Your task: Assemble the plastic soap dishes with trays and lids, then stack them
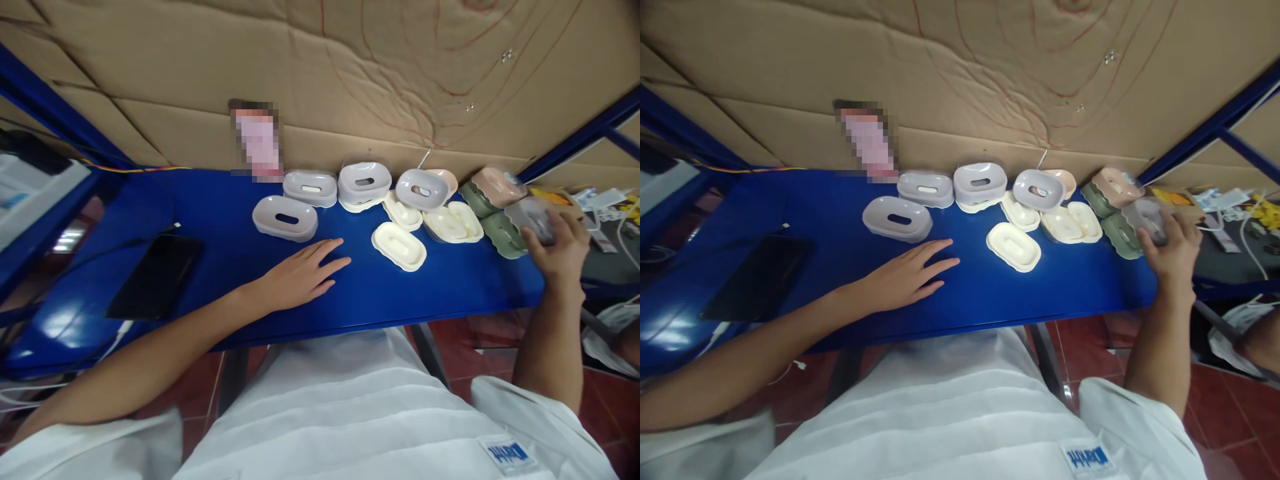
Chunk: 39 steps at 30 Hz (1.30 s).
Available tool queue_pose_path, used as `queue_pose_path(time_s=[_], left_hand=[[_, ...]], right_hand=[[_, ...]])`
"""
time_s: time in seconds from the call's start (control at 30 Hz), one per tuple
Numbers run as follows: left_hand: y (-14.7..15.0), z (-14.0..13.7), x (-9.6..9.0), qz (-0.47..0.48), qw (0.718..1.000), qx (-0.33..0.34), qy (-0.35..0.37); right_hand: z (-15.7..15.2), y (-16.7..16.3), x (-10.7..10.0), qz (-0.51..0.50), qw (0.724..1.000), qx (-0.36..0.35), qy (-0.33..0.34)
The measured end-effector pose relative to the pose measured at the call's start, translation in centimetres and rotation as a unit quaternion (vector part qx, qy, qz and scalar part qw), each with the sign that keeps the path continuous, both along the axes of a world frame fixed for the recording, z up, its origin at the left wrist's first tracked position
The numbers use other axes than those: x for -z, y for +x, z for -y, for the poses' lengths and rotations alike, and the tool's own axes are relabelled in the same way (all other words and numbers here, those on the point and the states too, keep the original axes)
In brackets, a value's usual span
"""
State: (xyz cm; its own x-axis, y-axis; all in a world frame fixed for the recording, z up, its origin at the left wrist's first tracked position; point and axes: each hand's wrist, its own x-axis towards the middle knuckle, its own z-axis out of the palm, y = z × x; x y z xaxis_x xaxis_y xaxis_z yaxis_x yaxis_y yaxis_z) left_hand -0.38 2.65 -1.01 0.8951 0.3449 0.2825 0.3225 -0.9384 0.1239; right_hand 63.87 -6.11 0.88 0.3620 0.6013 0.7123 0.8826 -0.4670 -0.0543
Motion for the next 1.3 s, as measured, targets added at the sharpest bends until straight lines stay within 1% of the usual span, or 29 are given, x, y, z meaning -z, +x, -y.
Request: queue_pose_path(time_s=[0.07, 0.13, 0.23, 0.3, 0.37, 0.43, 0.47, 0.5, 0.53, 0.6, 0.63, 0.67, 0.73, 0.8, 0.83, 0.87, 0.9, 0.97, 1.0, 1.03, 1.07, 1.1, 1.17, 1.23, 1.3], left_hand=[[0.0, 0.0, -0.1, -0.006, 1.0, 0.002, 0.001], [0.0, 0.0, -0.1, -0.011, 1.0, 0.006, -0.004], [0.0, 0.0, -0.1, -0.007, 1.0, 0.008, -0.023], [0.0, 0.0, 0.0, -0.007, 1.0, 0.007, -0.025], [0.0, 0.0, 0.1, -0.015, 1.0, 0.005, -0.017], [-0.1, -0.1, 0.1, -0.023, 1.0, 0.007, -0.008], [-0.1, -0.1, 0.1, -0.026, 1.0, 0.009, -0.006], [-0.1, -0.1, 0.1, -0.027, 1.0, 0.01, -0.005], [-0.1, -0.1, 0.1, -0.027, 1.0, 0.01, -0.006], [-0.1, -0.2, 0.0, -0.021, 1.0, 0.008, -0.01], [-0.1, -0.2, -0.1, -0.018, 1.0, 0.005, -0.012], [-0.1, -0.2, -0.1, -0.016, 1.0, 0.002, -0.013], [-0.2, -0.3, -0.1, -0.014, 1.0, -0.003, -0.013], [-0.2, -0.3, -0.1, -0.015, 1.0, -0.002, -0.013], [-0.2, -0.3, -0.1, -0.016, 1.0, 0.0, -0.011], [-0.2, -0.3, -0.1, -0.018, 1.0, 0.001, -0.008], [-0.2, -0.3, -0.1, -0.022, 1.0, 0.003, -0.002], [-0.1, -0.3, -0.2, -0.034, 0.999, 0.005, 0.017], [-0.1, -0.3, -0.4, -0.041, 0.999, 0.006, 0.026], [-0.1, -0.4, -0.5, -0.048, 0.998, 0.007, 0.036], [-0.2, -0.4, -0.7, -0.055, 0.997, 0.007, 0.046], [-0.2, -0.5, -0.8, -0.059, 0.997, 0.005, 0.055], [-0.4, -0.6, -1.1, -0.064, 0.995, 0.003, 0.075], [-0.5, -0.7, -1.2, -0.063, 0.994, 0.007, 0.095], [-0.6, -0.8, -1.2, -0.062, 0.992, 0.011, 0.107]], right_hand=[[-0.5, 0.3, 0.5, -0.002, 0.999, -0.021, -0.031], [-0.6, -0.1, 0.7, -0.019, 0.999, -0.016, -0.048], [0.2, -1.5, 0.2, -0.027, 0.999, 0.015, -0.045], [0.9, -2.9, -0.4, -0.006, 0.999, 0.006, -0.035], [1.2, -5.0, -1.1, 0.027, 0.999, -0.033, -0.009], [0.9, -8.1, -1.6, 0.047, 0.992, -0.118, 0.004], [0.6, -10.0, -1.7, 0.046, 0.983, -0.177, -0.013], [0.1, -12.2, -1.6, 0.036, 0.967, -0.247, -0.047], [-0.4, -14.7, -1.5, 0.019, 0.946, -0.309, -0.1], [-1.5, -20.0, -0.8, -0.009, 0.883, -0.418, -0.212], [-2.0, -22.6, -0.4, -0.011, 0.859, -0.449, -0.246], [-2.6, -25.0, 0.0, -0.013, 0.838, -0.477, -0.266], [-3.5, -28.7, 0.4, -0.021, 0.8, -0.53, -0.281], [-4.6, -30.7, -0.1, -0.046, 0.759, -0.582, -0.288], [-5.2, -31.0, -0.7, -0.058, 0.749, -0.595, -0.286], [-5.9, -30.9, -1.4, -0.063, 0.752, -0.593, -0.279], [-6.5, -30.4, -2.1, -0.06, 0.774, -0.572, -0.264], [-7.7, -28.5, -3.4, -0.025, 0.847, -0.483, -0.22], [-8.2, -27.3, -3.8, -0.001, 0.879, -0.431, -0.203], [-8.6, -26.0, -3.9, 0.02, 0.902, -0.386, -0.192], [-8.9, -24.9, -3.8, 0.035, 0.917, -0.351, -0.187], [-9.2, -23.8, -3.5, 0.045, 0.924, -0.33, -0.187], [-9.6, -22.2, -2.6, 0.051, 0.925, -0.319, -0.198], [-9.9, -21.6, -1.8, 0.047, 0.924, -0.323, -0.2], [-10.0, -21.7, -1.5, 0.03, 0.928, -0.323, -0.184]])
